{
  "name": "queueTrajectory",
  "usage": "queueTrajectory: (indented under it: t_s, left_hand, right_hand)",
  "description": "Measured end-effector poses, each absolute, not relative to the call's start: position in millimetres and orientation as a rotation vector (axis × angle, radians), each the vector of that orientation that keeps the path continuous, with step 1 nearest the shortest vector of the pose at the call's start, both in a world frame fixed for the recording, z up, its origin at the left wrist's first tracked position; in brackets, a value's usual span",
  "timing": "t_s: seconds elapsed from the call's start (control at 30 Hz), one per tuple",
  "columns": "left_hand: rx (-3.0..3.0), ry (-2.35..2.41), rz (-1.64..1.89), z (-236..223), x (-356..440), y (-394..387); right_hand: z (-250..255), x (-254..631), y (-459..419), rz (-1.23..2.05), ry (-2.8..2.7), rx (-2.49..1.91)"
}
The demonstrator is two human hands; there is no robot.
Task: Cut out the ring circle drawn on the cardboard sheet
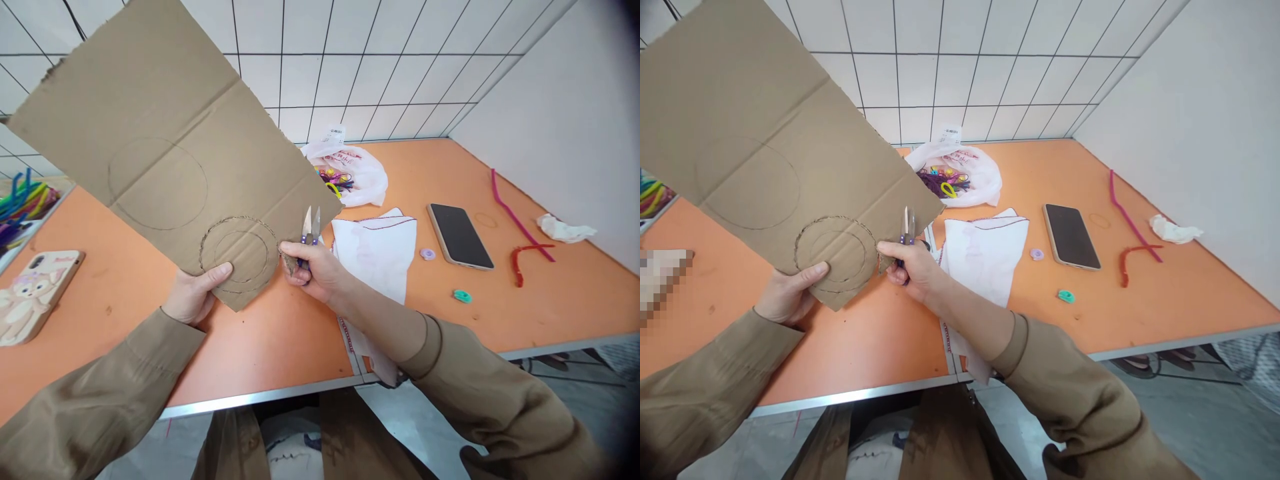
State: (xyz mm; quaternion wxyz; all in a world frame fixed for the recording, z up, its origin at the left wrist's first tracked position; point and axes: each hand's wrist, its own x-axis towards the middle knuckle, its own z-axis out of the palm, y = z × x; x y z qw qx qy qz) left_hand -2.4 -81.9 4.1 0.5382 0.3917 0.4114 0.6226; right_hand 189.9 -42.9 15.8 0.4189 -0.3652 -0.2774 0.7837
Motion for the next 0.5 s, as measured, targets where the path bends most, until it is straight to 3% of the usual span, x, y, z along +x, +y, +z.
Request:
queueTrajectory:
  t_s: [0.3, 0.5]
  left_hand:
    - [0.594, 0.991, 1.697, 11, -10, -75]
    - [0.372, 0.954, 1.650, 13, -12, -72]
  right_hand:
    - [9, 189, -50, 1.766, -0.934, -0.852]
    - [6, 185, -58, 1.775, -1.260, -0.924]
